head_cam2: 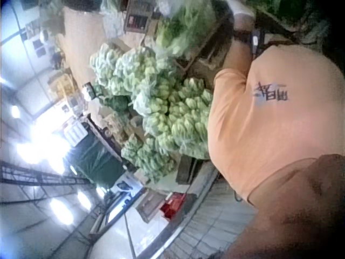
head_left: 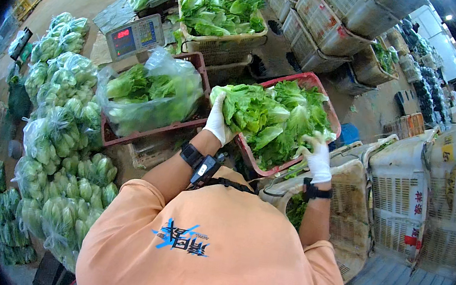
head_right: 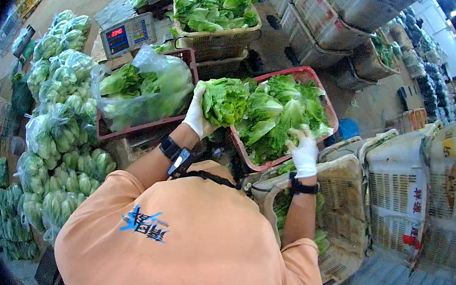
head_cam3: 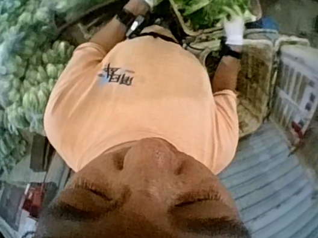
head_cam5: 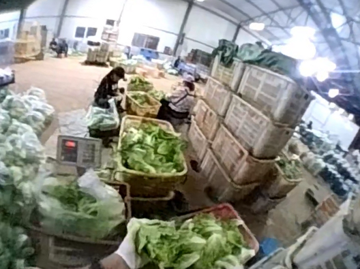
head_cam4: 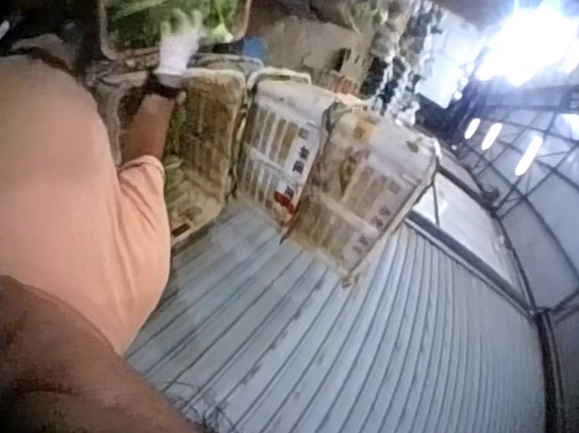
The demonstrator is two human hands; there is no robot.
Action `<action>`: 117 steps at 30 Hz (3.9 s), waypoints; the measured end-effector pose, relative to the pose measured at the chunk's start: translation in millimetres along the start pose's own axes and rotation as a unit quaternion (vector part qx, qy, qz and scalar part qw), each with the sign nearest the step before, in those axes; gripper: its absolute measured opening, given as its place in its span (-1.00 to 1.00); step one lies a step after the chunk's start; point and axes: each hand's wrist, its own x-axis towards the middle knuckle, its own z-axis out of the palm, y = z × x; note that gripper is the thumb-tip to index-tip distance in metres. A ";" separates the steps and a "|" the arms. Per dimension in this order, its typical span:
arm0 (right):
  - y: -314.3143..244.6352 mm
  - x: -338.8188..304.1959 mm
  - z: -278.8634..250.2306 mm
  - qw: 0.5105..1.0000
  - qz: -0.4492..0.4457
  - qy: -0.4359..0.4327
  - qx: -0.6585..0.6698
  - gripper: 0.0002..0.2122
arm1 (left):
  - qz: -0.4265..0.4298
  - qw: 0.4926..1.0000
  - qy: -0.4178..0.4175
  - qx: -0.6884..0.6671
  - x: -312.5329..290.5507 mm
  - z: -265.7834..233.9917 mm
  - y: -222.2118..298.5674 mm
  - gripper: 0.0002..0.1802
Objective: The person trims the stalks of several heads of lettuce using a knife, places them into plastic bags, weighs the filled bags on a scale, and then moves the bags into a basket.
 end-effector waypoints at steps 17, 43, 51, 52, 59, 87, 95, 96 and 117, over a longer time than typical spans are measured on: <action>-187.1 6.8 -6.8 0.900 -0.191 0.162 0.358 -0.61 | -0.042 0.976 -0.203 -0.069 -8.5 18.4 39.1 -0.42; -164.8 8.5 6.3 0.933 -0.214 0.193 0.218 -0.59 | 0.016 0.996 -0.090 0.005 8.6 -16.1 12.6 -0.39; -195.0 8.2 22.9 0.940 -0.289 0.178 0.017 -0.46 | 0.204 0.973 -0.023 0.107 -2.0 -4.8 11.7 -0.46; -192.7 6.5 26.1 0.947 -0.266 0.181 -0.004 -0.34 | 0.178 0.978 0.003 0.108 -7.2 -2.3 10.5 -0.46; -172.5 14.0 60.3 0.826 -0.024 -0.145 0.545 -0.29 | 0.246 0.905 -0.117 0.325 -34.7 -11.7 39.6 -0.01; -378.9 98.7 328.2 0.767 -0.580 -0.210 -0.178 -0.33 | 0.535 0.802 0.137 0.229 -198.2 -135.1 282.4 -0.59; -390.3 115.7 180.8 0.807 -0.429 -0.362 0.186 -0.71 | 0.481 0.791 0.197 0.322 -219.7 -151.4 289.0 -0.52; -391.6 110.8 153.4 0.809 -0.385 -0.379 0.229 -0.72 | 0.460 0.769 0.223 0.384 -221.4 -148.3 288.9 -0.51; -412.0 165.8 220.7 0.738 -0.405 -0.467 -0.269 -0.54 | 0.337 0.520 0.423 0.661 -176.3 -152.8 324.1 -0.37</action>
